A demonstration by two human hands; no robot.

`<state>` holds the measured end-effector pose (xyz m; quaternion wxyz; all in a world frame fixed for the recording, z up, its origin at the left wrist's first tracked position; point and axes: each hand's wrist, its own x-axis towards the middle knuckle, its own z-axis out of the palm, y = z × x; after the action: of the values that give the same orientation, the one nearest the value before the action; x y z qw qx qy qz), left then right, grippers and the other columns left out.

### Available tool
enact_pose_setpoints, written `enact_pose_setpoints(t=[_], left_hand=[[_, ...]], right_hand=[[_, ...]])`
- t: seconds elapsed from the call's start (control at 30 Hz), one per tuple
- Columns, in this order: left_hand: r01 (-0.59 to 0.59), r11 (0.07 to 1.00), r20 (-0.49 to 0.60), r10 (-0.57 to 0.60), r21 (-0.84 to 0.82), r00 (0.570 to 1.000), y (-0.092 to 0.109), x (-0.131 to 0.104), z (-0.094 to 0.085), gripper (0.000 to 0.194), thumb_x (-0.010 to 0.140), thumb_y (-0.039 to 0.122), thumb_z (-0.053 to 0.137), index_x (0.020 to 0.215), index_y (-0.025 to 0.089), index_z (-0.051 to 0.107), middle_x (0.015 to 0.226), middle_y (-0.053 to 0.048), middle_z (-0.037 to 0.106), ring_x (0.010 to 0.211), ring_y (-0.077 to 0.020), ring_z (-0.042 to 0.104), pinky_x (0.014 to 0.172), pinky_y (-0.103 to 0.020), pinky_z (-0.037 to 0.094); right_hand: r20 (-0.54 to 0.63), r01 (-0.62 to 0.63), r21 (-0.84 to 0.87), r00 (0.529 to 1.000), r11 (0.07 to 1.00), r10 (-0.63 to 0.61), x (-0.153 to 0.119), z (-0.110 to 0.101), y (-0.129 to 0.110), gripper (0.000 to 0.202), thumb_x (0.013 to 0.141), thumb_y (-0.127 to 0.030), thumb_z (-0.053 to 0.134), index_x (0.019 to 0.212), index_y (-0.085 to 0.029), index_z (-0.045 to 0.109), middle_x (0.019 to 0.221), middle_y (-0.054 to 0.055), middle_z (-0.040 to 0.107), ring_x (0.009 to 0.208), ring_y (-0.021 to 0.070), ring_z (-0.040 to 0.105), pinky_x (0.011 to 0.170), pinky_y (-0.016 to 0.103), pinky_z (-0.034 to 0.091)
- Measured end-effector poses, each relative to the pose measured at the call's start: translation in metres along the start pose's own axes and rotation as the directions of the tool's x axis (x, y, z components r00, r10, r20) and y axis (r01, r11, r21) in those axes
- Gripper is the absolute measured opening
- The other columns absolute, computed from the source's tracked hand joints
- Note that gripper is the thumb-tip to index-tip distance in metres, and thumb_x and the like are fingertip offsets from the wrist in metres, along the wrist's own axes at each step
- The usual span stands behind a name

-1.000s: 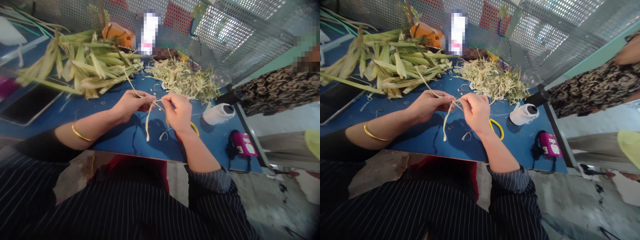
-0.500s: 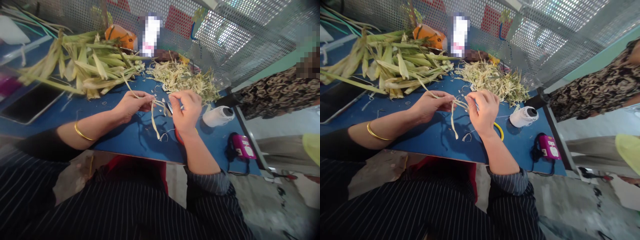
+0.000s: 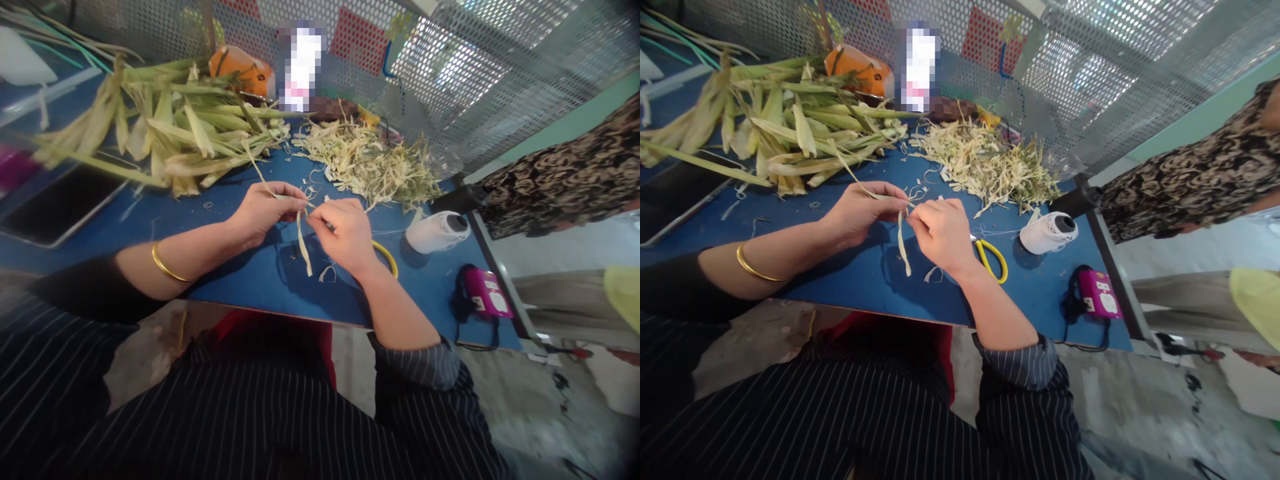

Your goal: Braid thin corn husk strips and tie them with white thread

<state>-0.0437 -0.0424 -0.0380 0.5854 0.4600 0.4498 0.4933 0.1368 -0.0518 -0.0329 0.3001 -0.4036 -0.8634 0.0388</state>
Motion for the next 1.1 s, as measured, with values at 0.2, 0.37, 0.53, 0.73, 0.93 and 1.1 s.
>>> enact_pose_setpoints(t=[0.2, 0.37, 0.53, 0.73, 0.93, 1.1], left_hand=[[0.054, 0.998, 0.079, -0.052, -0.021, 0.996, 0.005, -0.002, 0.0, 0.016, 0.066, 0.021, 0.08, 0.076, 0.014, 0.07, 0.068, -0.001, 0.068, 0.064, -0.0113, 0.064, 0.064, -0.024, 0.053], [0.084, 0.996, 0.071, -0.081, -0.036, 0.994, 0.006, -0.003, 0.001, 0.018, 0.066, 0.023, 0.081, 0.078, 0.013, 0.072, 0.067, -0.002, 0.069, 0.061, -0.0127, 0.066, 0.067, -0.027, 0.056], [0.107, 0.993, 0.134, -0.112, 0.04, 0.985, 0.009, -0.005, 0.003, 0.018, 0.063, 0.023, 0.083, 0.074, 0.011, 0.074, 0.063, -0.004, 0.069, 0.057, -0.0133, 0.064, 0.062, -0.027, 0.055], [0.162, 0.973, 0.208, -0.196, 0.166, 0.958, 0.013, -0.007, 0.002, 0.01, 0.06, 0.02, 0.08, 0.066, 0.015, 0.074, 0.057, -0.004, 0.068, 0.05, -0.0135, 0.062, 0.054, -0.026, 0.052], [0.191, 0.965, 0.278, -0.237, 0.181, 0.931, 0.009, -0.004, -0.003, 0.009, 0.06, 0.022, 0.081, 0.064, 0.016, 0.075, 0.062, -0.006, 0.071, 0.055, -0.0134, 0.064, 0.056, -0.023, 0.052], [0.236, 0.964, 0.273, -0.261, 0.121, 0.926, 0.008, -0.003, -0.004, 0.022, 0.063, 0.034, 0.083, 0.073, 0.016, 0.078, 0.076, -0.011, 0.076, 0.063, -0.0174, 0.069, 0.06, -0.026, 0.056]], right_hand=[[-0.201, -0.173, 0.176, 0.957, 0.969, 0.207, 0.002, -0.003, 0.006, 0.013, 0.088, -0.031, 0.061, 0.086, -0.019, 0.067, 0.086, 0.003, 0.069, 0.08, 0.0151, 0.061, 0.077, 0.029, 0.045], [0.028, -0.235, 0.258, 0.971, 0.937, 0.236, 0.003, -0.001, 0.012, 0.015, 0.088, -0.032, 0.061, 0.081, -0.02, 0.067, 0.07, -0.002, 0.065, 0.064, 0.0118, 0.056, 0.065, 0.026, 0.041], [-0.111, -0.148, 0.153, 0.98, 0.977, 0.166, 0.003, -0.006, 0.008, 0.019, 0.089, -0.029, 0.058, 0.073, -0.02, 0.063, 0.068, -0.002, 0.065, 0.065, 0.0127, 0.057, 0.067, 0.028, 0.04], [-0.133, -0.073, -0.029, 0.989, 0.997, 0.068, 0.001, 0.0, 0.005, 0.02, 0.092, -0.027, 0.054, 0.073, -0.021, 0.061, 0.074, 0.0, 0.068, 0.076, 0.0164, 0.061, 0.082, 0.034, 0.038], [-0.153, -0.028, -0.125, 0.988, 0.992, 0.008, 0.0, 0.008, 0.004, 0.023, 0.094, -0.03, 0.051, 0.076, -0.022, 0.061, 0.074, 0.0, 0.067, 0.075, 0.0169, 0.06, 0.084, 0.035, 0.035], [-0.114, -0.089, -0.043, 0.99, 0.995, 0.083, 0.002, 0.008, 0.013, 0.023, 0.095, -0.032, 0.05, 0.08, -0.023, 0.064, 0.078, -0.001, 0.069, 0.077, 0.0153, 0.061, 0.087, 0.033, 0.036]])
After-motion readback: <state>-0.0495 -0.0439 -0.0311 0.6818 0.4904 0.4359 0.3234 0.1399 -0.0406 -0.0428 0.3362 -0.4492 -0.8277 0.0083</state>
